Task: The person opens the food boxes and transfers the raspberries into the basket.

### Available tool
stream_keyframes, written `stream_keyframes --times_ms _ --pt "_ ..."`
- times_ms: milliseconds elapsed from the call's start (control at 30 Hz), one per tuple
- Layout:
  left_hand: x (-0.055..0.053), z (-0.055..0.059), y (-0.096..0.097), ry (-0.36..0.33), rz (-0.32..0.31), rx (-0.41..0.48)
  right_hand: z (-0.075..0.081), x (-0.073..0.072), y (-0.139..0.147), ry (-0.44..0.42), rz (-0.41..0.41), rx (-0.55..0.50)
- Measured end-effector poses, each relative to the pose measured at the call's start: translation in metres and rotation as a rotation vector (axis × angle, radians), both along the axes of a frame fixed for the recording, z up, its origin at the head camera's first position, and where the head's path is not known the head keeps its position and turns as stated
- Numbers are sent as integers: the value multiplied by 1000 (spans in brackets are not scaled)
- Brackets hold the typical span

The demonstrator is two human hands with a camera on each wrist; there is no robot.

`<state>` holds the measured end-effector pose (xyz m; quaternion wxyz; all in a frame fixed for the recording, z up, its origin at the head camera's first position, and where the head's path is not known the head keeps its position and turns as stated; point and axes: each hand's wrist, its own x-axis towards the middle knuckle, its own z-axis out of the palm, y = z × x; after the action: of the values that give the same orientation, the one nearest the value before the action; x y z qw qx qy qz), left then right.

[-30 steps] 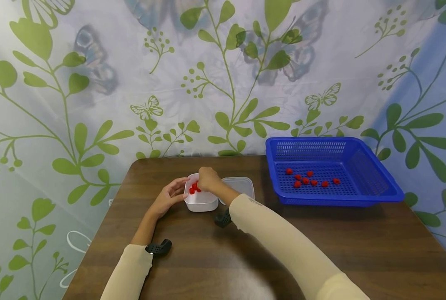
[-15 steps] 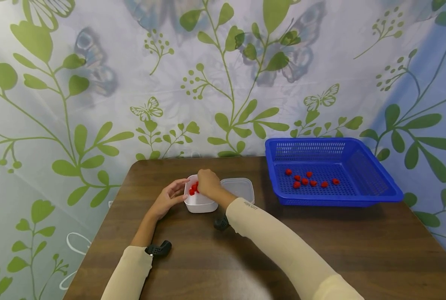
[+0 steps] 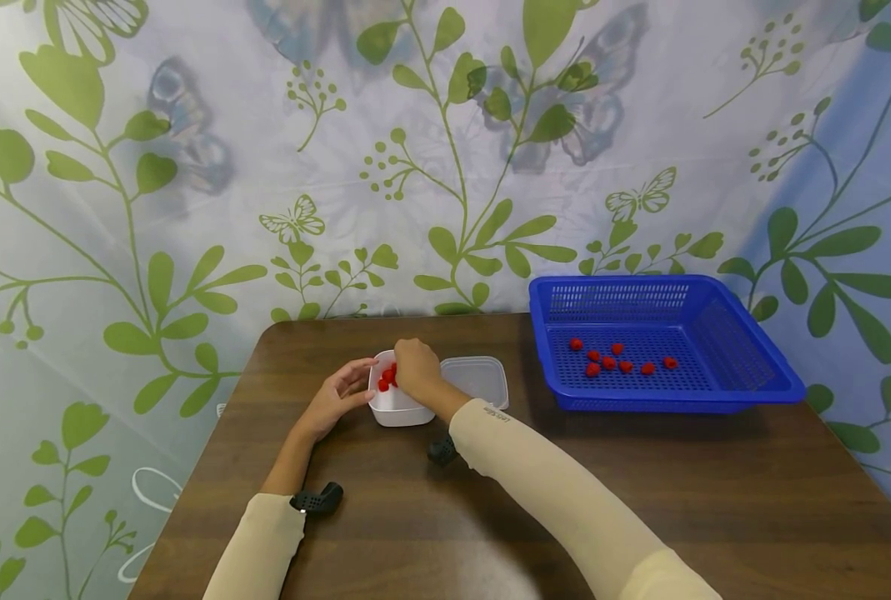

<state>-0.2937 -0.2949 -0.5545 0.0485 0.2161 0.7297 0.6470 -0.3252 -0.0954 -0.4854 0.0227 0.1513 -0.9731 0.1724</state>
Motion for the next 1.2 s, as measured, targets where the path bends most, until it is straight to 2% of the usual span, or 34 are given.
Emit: stream_keyframes --times_ms 200,533,633,733,967,1200 --pt "-1 -1 -1 7 -6 9 6 0 3 -30 -7 -51" --pt "1 0 1 -7 -8 11 17 -1 12 -145 10 -185" --pt "1 1 1 -7 -1 7 19 -2 16 -207 12 -243" --pt "0 1 1 -3 4 2 21 -3 20 -294 7 -342" --pt "-1 0 1 -4 3 -6 29 4 33 -531 -15 -666" --pt "-2 -1 0 13 -4 -1 31 7 47 -641 16 -842"
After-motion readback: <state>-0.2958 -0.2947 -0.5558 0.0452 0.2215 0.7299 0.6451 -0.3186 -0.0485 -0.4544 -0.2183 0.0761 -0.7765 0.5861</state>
